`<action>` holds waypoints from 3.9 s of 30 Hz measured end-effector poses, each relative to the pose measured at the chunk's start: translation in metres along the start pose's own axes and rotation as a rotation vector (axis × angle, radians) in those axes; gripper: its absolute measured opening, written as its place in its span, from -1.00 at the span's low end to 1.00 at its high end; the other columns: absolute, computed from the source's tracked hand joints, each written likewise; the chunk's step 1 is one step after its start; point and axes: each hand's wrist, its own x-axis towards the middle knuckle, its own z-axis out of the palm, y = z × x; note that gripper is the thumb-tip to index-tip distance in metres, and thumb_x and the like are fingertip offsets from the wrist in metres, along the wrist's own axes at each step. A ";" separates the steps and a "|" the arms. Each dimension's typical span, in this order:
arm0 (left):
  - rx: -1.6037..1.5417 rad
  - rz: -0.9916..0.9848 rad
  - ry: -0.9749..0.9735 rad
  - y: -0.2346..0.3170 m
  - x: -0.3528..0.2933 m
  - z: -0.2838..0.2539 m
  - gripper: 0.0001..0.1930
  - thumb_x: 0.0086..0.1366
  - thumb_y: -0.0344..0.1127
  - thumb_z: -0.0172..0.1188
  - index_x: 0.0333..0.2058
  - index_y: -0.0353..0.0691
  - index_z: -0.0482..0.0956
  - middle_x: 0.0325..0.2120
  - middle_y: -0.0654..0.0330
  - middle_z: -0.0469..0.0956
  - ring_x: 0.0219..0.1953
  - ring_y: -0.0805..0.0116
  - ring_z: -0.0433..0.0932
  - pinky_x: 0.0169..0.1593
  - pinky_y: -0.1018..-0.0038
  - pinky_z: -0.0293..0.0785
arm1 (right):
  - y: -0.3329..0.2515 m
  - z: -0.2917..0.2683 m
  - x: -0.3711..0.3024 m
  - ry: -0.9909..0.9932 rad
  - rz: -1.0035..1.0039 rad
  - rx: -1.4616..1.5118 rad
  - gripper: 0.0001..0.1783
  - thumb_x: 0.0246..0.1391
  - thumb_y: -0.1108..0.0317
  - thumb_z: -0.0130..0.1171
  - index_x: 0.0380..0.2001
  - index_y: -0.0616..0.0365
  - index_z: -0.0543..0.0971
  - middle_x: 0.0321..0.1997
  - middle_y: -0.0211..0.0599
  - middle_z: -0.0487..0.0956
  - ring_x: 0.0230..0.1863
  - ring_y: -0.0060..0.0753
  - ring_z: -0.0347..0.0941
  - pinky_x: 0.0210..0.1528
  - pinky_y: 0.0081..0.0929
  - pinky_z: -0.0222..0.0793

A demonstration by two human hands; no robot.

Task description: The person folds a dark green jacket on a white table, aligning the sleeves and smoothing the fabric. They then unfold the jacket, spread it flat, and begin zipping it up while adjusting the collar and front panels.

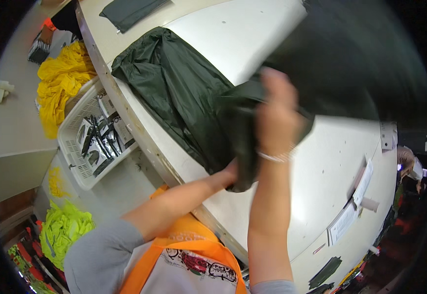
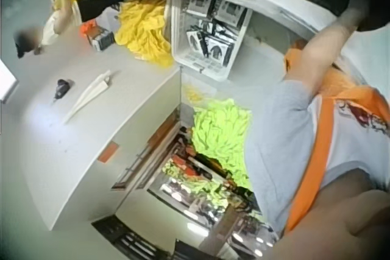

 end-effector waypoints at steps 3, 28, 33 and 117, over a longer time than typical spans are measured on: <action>-0.137 0.003 -0.088 -0.003 -0.006 0.005 -0.34 0.29 -0.01 -0.02 0.25 -0.26 0.10 0.27 0.00 0.06 0.34 0.16 -0.07 0.34 0.18 -0.22 | -0.081 0.126 0.022 -0.469 0.110 0.326 -0.38 -0.04 0.24 0.15 0.10 0.23 0.31 0.12 0.26 0.28 -0.02 0.14 0.42 0.04 -0.25 0.36; -0.291 0.082 -0.276 0.020 -0.109 -0.011 -0.44 0.23 0.02 0.03 0.10 -0.22 0.33 0.07 -0.04 0.34 0.17 0.03 0.23 0.21 0.27 0.17 | 0.148 -0.059 -0.174 -0.303 0.416 0.077 -0.64 0.26 0.30 -0.07 -0.60 0.25 0.35 -0.66 -0.29 0.30 -0.62 -0.49 0.11 -0.53 -0.56 0.13; -0.398 0.105 0.053 0.051 -0.165 0.005 -0.42 0.15 0.12 0.09 0.02 -0.16 0.44 0.01 -0.02 0.42 0.13 0.01 0.30 0.19 0.25 0.22 | 0.145 -0.061 -0.204 -0.482 0.328 -0.371 -0.59 0.21 0.13 -0.05 -0.63 0.16 0.41 -0.70 -0.08 0.45 -0.66 0.06 0.37 -0.60 -0.13 0.26; -1.035 -0.830 0.384 -0.290 -0.129 -0.223 -0.40 0.01 -0.41 0.30 0.09 -0.35 0.39 -0.13 -0.01 0.57 -0.16 0.38 0.55 -0.07 0.53 0.44 | -0.020 0.198 0.165 -1.286 0.166 0.051 -0.53 -0.20 0.51 0.32 -0.11 0.09 0.54 0.00 -0.18 0.50 0.05 -0.24 0.40 0.13 -0.36 0.29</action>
